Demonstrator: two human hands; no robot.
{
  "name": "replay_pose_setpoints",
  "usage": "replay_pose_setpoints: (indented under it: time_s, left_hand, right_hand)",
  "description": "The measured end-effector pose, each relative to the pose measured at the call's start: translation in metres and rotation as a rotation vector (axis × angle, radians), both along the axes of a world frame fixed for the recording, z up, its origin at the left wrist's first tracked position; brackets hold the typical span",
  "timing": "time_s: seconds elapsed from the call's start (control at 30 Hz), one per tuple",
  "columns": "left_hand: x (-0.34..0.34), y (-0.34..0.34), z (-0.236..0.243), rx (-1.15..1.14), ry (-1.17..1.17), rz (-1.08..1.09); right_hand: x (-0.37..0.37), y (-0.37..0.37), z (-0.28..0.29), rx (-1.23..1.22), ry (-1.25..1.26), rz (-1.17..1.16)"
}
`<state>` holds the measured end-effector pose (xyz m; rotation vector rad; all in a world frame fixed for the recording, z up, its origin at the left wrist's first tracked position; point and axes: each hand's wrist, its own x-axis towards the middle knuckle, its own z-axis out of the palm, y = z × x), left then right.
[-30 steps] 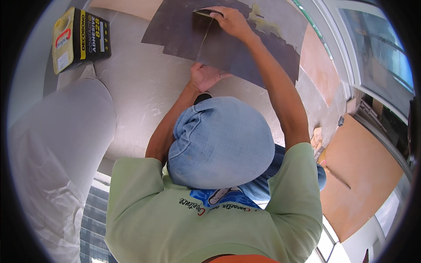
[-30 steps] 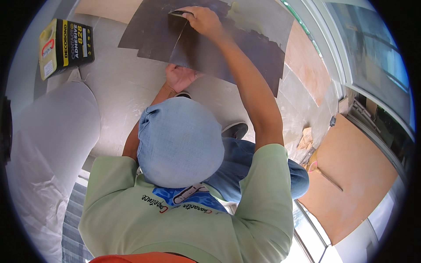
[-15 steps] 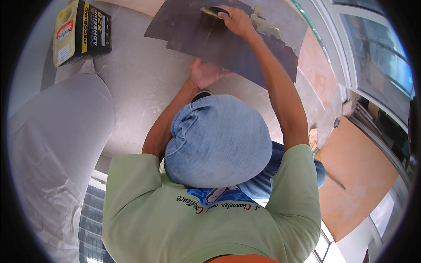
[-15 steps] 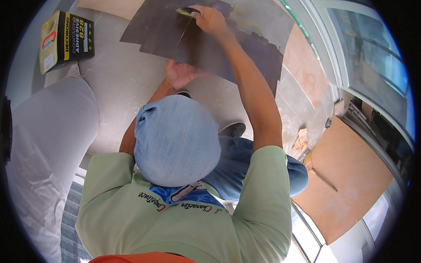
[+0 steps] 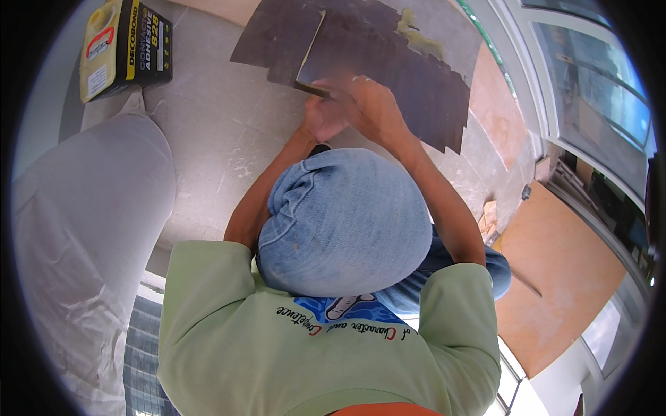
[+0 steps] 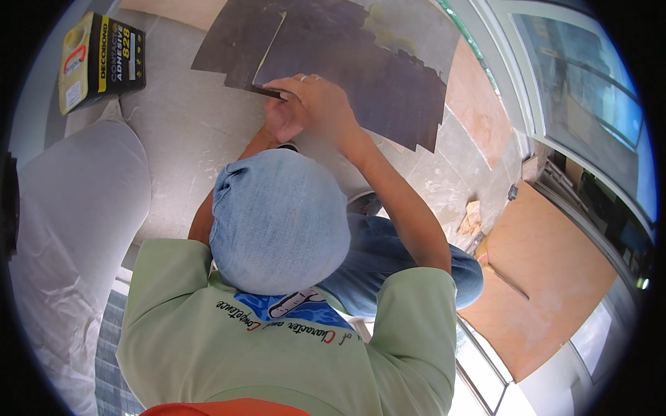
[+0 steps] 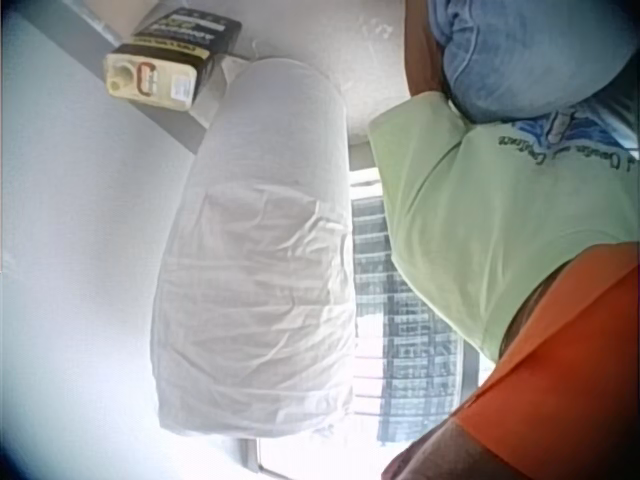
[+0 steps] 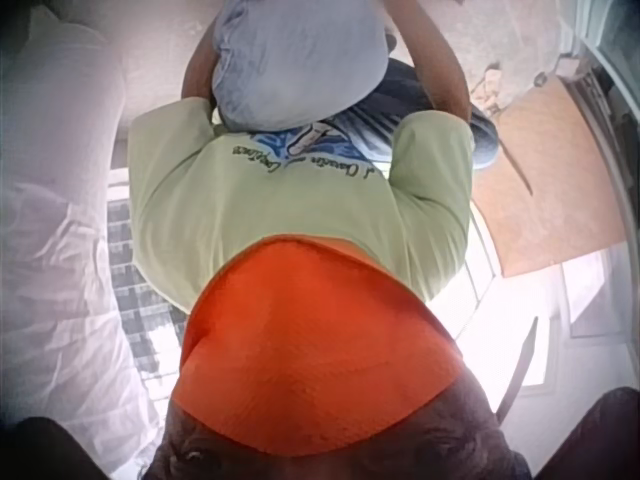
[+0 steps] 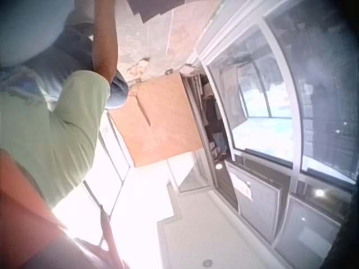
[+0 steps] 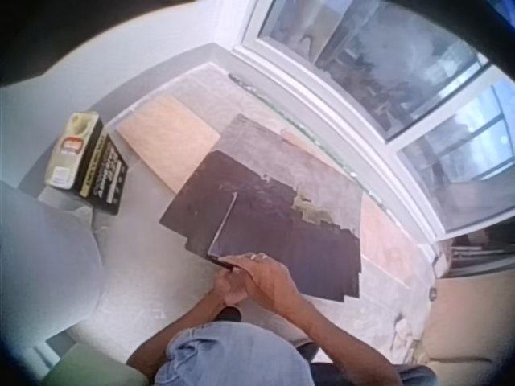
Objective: The person adjusts the head-mounted camera, walks to a work area, picks up a tile and adhesive, then sits on the floor and spreads adhesive on the back of the tile using a notched trowel.
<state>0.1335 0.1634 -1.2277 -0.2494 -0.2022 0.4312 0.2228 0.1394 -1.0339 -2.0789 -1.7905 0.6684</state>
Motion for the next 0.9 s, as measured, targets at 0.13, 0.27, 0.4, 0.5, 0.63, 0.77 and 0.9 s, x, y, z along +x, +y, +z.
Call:
replay_pose_setpoints:
  time_s: [0.13,0.27,0.4,0.5,0.63,0.77,0.9]
  left_hand:
    - [-0.003,0.007,0.000,0.201,0.010,-0.032]
    - [-0.009,0.011,0.020,0.133,0.156,-0.090]
    - [-0.013,0.019,0.025,0.082,0.148,-0.145]
    - [-0.019,0.024,0.017,0.120,0.270,-0.052]
    - [-0.029,0.029,0.011,0.117,0.333,0.005]
    - [-0.031,0.036,0.016,0.087,0.404,-0.028]
    - [-0.035,0.042,0.013,0.072,0.437,-0.029]
  right_hand:
    - [0.002,-0.002,0.018,-0.036,0.307,-0.048]
    - [0.033,0.036,0.012,0.053,0.394,-0.129]
    - [0.067,0.113,-0.032,0.336,0.146,-0.114]
    - [0.072,0.139,-0.060,0.341,0.058,0.007]
    - [0.088,0.145,-0.067,0.170,0.113,-0.011]
    - [0.104,0.156,-0.080,0.312,0.007,-0.103]
    - [0.099,0.165,-0.100,0.192,-0.107,-0.049]
